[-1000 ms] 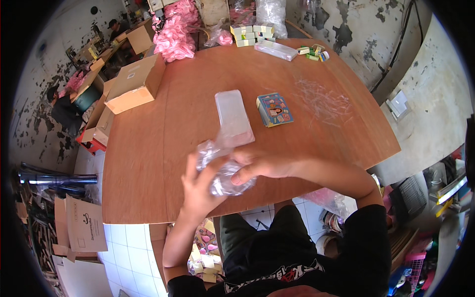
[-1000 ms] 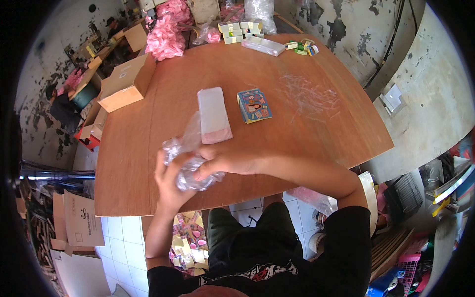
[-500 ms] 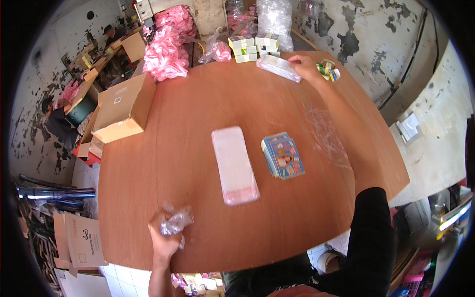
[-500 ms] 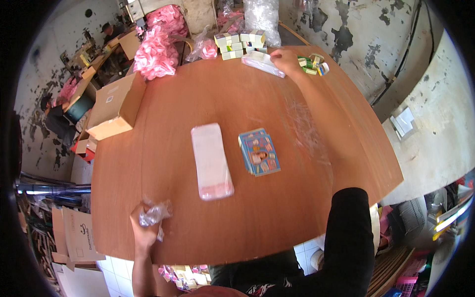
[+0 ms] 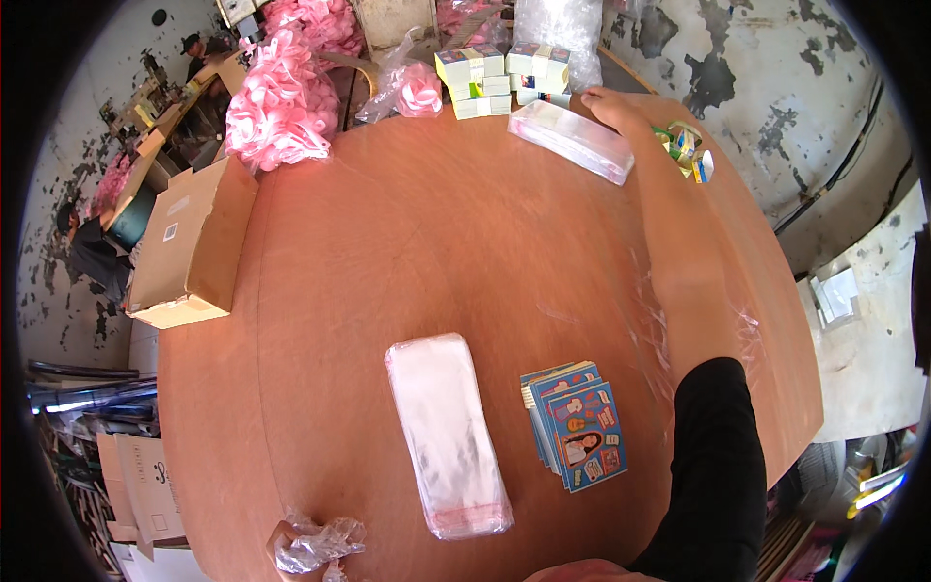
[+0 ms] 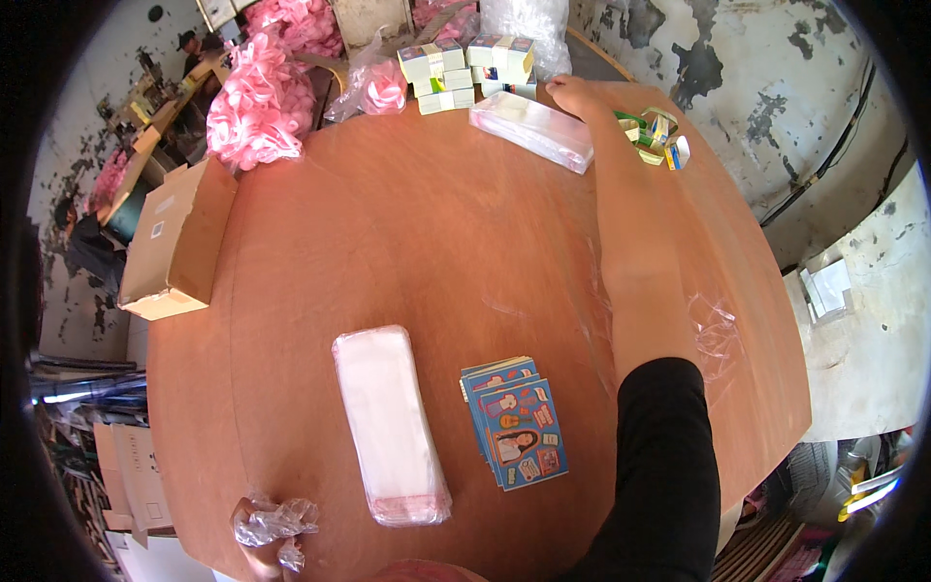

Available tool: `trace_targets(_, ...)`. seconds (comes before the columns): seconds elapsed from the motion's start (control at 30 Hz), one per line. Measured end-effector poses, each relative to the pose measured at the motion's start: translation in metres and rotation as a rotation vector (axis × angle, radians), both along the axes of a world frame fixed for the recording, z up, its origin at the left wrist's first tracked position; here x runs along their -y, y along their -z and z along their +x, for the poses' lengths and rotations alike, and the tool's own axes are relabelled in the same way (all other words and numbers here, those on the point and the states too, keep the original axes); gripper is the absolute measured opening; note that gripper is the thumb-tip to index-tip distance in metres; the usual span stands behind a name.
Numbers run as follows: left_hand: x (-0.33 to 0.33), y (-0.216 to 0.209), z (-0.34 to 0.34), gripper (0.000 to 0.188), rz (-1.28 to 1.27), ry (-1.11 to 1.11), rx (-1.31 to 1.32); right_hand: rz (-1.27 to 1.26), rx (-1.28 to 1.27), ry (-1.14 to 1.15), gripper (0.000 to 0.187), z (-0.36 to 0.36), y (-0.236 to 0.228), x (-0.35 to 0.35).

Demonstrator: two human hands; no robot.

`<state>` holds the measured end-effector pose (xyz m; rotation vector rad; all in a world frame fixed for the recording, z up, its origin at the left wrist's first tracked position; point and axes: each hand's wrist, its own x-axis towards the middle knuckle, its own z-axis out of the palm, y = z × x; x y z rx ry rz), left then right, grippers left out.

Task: The person unpacks pink plastic spoons from a sealed bag and places them into a clear plastic container. The person repeatedly picks up spoons from the table and arranges them inside the container.

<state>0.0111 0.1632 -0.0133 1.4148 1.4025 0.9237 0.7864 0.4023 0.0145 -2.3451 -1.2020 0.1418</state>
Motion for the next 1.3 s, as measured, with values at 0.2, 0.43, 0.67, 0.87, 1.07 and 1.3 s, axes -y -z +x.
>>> trace_targets(0.2,0.0,0.008,-0.016,0.032,0.01,0.073,-0.093,0.055,0.064,0.001,0.053,0.024,0.016,-0.011)
trace_targets(0.43,0.0,-0.011,0.006,0.031,0.145,0.069,-0.181,0.334,-0.103,0.021,0.065,0.021,0.009,-0.006)
trace_targets(0.67,0.005,-0.001,-0.006,0.027,0.087,0.018,-0.134,0.441,0.168,0.231,0.066,0.024,0.009,0.016)
trace_targets(0.87,0.003,0.002,0.0,0.027,0.157,0.011,-0.176,0.625,0.068,0.287,0.051,0.043,0.019,0.015)
trace_targets(1.07,0.007,-0.002,-0.011,0.026,-0.033,-0.015,-0.095,0.474,-0.556,0.168,0.048,0.029,0.024,-0.004)
trace_targets(1.3,-0.002,-0.008,0.006,0.028,0.172,0.051,-0.177,0.659,0.151,0.483,0.015,0.038,0.026,0.004)
